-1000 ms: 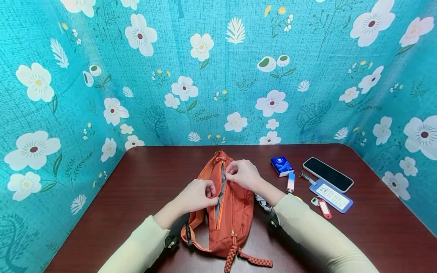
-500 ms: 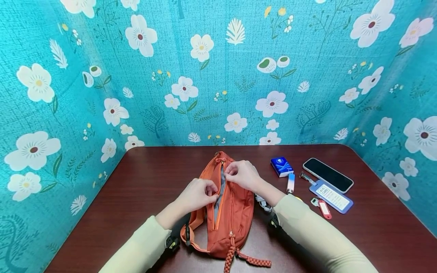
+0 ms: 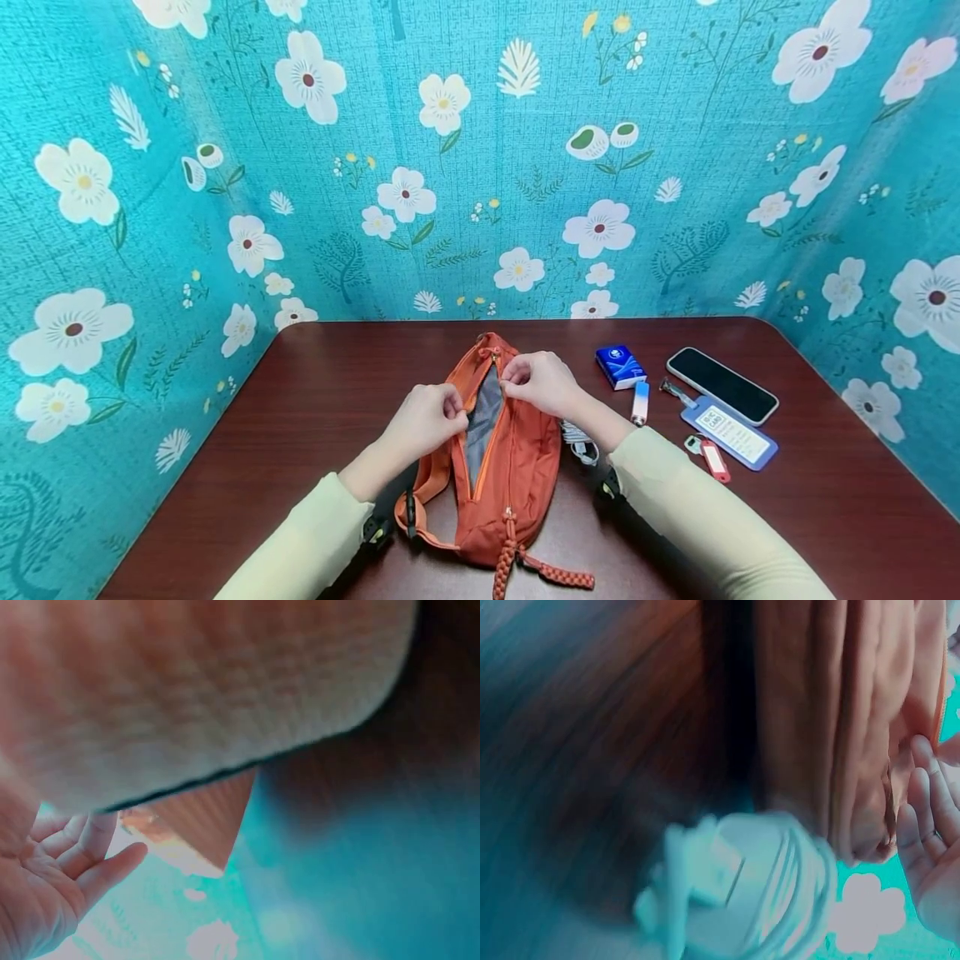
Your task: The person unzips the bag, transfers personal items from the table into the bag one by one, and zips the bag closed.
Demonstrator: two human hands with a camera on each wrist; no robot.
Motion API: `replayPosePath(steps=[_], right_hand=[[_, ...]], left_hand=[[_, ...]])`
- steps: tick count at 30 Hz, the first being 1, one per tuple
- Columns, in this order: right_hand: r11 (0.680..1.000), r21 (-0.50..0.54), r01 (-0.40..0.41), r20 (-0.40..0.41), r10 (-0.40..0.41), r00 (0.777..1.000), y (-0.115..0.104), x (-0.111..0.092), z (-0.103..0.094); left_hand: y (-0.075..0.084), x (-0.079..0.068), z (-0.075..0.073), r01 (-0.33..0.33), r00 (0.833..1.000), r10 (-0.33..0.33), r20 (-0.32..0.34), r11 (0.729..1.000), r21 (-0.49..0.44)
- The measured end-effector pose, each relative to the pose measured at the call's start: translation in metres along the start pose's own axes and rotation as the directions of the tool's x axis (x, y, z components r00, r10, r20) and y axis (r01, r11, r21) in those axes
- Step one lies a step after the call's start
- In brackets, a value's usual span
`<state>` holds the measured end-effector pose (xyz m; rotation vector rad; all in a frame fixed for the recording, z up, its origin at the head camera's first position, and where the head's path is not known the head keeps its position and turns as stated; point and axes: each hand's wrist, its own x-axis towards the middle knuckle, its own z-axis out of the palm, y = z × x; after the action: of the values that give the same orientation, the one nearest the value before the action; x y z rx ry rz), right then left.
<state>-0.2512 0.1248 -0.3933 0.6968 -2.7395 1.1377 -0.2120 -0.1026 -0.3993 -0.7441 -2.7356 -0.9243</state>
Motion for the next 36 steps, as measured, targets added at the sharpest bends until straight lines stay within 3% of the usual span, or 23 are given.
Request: replayPosePath(steps=[6, 16, 21, 28, 36], right_hand=[[0.999, -0.044, 0.017, 0.023, -0.016, 1.0, 0.009, -0.004, -0.011], [0.996, -0.076, 0.053, 0.045, -0.05, 0.998, 0.021, -0.006, -0.027], [0.996, -0.062, 0.063, 0.033, -0.061, 0.998, 0.024, -0.005, -0.021], [0.995, -0.064, 0.075, 0.005, -0.075, 0.997, 0.018, -0.002, -0.01], [0.994, -0.086, 0.07, -0.018, -0.072, 0.997, 0.013, -0.003, -0.007]], left_hand=[[-0.005, -0.007, -0.014, 0.045, 0.996, -0.04, -0.079, 0.998, 0.051], [-0.001, -0.013, -0.039, 0.105, 0.991, -0.099, -0.089, 0.993, 0.056], [0.003, -0.013, -0.036, 0.077, 0.993, -0.076, -0.087, 0.997, 0.008], [0.01, -0.013, -0.03, 0.028, 0.99, -0.041, -0.133, 0.995, -0.097], [0.011, -0.013, -0.029, 0.025, 0.989, -0.041, -0.141, 0.993, -0.113]])
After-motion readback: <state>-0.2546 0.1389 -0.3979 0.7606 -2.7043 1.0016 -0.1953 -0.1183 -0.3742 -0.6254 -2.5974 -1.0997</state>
